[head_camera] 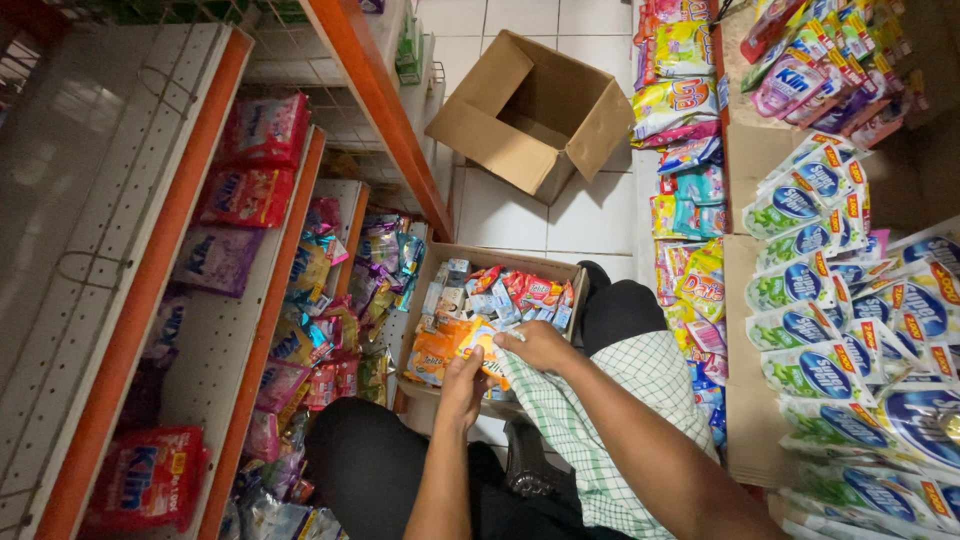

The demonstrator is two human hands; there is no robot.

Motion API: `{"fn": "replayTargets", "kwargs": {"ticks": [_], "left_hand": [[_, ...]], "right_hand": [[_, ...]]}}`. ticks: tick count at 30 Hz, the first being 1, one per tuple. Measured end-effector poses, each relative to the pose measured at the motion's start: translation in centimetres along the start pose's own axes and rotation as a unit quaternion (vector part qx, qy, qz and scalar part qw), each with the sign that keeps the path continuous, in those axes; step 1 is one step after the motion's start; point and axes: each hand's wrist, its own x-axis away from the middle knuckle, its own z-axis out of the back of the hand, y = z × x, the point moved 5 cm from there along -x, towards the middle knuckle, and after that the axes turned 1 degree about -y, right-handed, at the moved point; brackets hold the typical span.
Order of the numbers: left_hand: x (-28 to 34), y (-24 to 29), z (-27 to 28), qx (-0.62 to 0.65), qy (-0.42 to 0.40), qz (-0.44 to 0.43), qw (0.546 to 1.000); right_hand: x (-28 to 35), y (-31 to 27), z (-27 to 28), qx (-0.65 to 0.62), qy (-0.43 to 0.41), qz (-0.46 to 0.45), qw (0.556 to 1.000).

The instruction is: The person takes detergent pouches out of a cardboard box and places them onto a store shelf by hand.

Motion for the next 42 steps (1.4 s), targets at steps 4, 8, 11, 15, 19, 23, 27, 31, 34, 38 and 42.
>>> {"fn": "replayTargets", "kwargs": {"ticks": [4, 8, 11, 15, 19, 23, 27, 31, 34, 38, 42], "left_hand": [[-1.3, -2.7, 0.8, -0.028, -0.017, 0.037, 0.999], [-2.1, -4.4, 1.6, -0.081, -0.049, 0.023, 0.995], [-1.6, -3.8, 0.9, -0.073, -0.048, 0.041, 0.995], [-0.4, -2.4, -0.7, -0.082, -0.070, 0.036, 0.993], [-0.2, -2.1, -0.8, -0.116, -0.062, 0.026, 0.991], [-0.4, -2.6, -0.7, -0.156, -0.052, 0.033, 0.986], [-0.6, -2.8, -0.7, -0.160, -0.070, 0.017, 0.984], [-0.6, -2.0, -0.8, -0.152, -0.031, -0.001, 0.988], [-0.4, -1.7, -0.6, -0.160, -0.027, -0.005, 0.987], [-0.6, -2.2, -0.5, -0.206, -0.043, -0.031, 0.977], [-0.6, -2.8, -0.7, -0.188, -0.068, -0.012, 0.980]], "right_hand": [[-0.5, 0.5, -0.7, -0.061, 0.003, 0.094, 0.994], [-1.2, 1.1, -0.7, -0.041, 0.036, 0.088, 0.995], [-0.8, 0.4, -0.1, -0.001, 0.069, 0.087, 0.994], [-0.2, -0.4, 0.6, 0.029, 0.091, 0.042, 0.994], [-0.3, -0.2, 0.3, -0.068, 0.064, 0.063, 0.994], [-0.5, 0.0, -0.2, -0.076, 0.078, 0.104, 0.989], [-0.9, 0.4, 0.2, 0.068, 0.081, 0.017, 0.994], [-0.3, 0.1, 0.3, -0.055, 0.062, 0.019, 0.996], [-0.2, -0.1, 0.2, -0.116, 0.035, 0.058, 0.991], [-0.3, 0.1, -0.2, -0.089, 0.047, 0.072, 0.992], [-1.0, 0.7, -0.1, -0.004, 0.079, 0.047, 0.996]]}}
